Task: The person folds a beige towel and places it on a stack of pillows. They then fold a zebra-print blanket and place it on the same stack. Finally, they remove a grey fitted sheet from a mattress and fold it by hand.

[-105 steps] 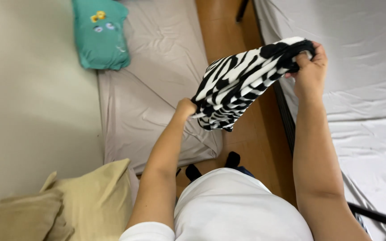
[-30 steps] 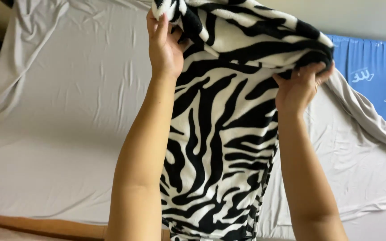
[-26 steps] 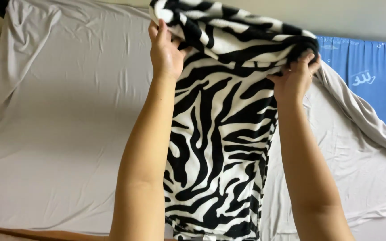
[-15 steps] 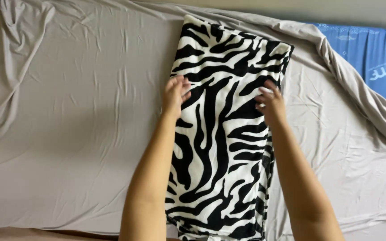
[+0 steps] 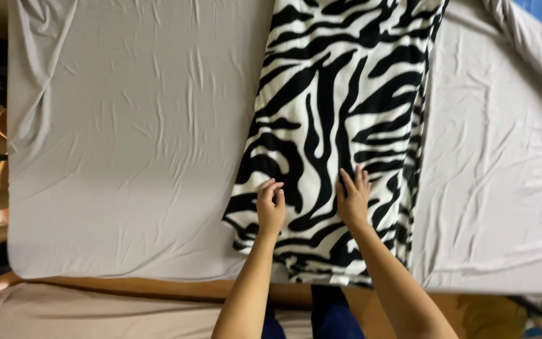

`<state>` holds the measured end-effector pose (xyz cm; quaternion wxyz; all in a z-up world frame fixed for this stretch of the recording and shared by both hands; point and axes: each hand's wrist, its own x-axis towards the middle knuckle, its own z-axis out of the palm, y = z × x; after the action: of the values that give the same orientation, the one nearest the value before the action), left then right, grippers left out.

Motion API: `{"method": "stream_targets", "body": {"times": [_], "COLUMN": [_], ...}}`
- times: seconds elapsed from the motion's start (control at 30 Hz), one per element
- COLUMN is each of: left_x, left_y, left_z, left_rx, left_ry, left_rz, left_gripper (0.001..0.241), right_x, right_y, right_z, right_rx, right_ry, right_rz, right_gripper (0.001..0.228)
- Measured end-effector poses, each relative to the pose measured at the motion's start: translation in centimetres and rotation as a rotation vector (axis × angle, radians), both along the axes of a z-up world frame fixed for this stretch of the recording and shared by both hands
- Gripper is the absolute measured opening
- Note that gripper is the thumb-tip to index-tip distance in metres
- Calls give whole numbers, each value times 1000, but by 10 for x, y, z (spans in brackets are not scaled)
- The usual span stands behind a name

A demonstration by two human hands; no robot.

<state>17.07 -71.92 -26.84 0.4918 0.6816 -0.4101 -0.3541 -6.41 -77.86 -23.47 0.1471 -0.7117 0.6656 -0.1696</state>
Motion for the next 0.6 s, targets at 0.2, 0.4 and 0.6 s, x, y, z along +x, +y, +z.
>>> {"method": "stream_targets", "body": {"times": [0.2, 0.4, 0.6], "left_x": [49, 68, 62], "left_y": [72, 85, 63], "left_z": [13, 4, -7], "left_rx": [-31, 223, 421], "left_ry": [-323, -219, -193], "left_rz": [-4, -159, -223], "left_gripper": [54, 111, 124], "right_x": [-28, -36, -3], "right_y": [105, 175, 166], "right_z": [-4, 17, 52], "right_rx": [-35, 168, 256], "right_ry": [189, -29, -468], "right_rz": [-394, -925, -828], "right_gripper": [71, 109, 103]}}
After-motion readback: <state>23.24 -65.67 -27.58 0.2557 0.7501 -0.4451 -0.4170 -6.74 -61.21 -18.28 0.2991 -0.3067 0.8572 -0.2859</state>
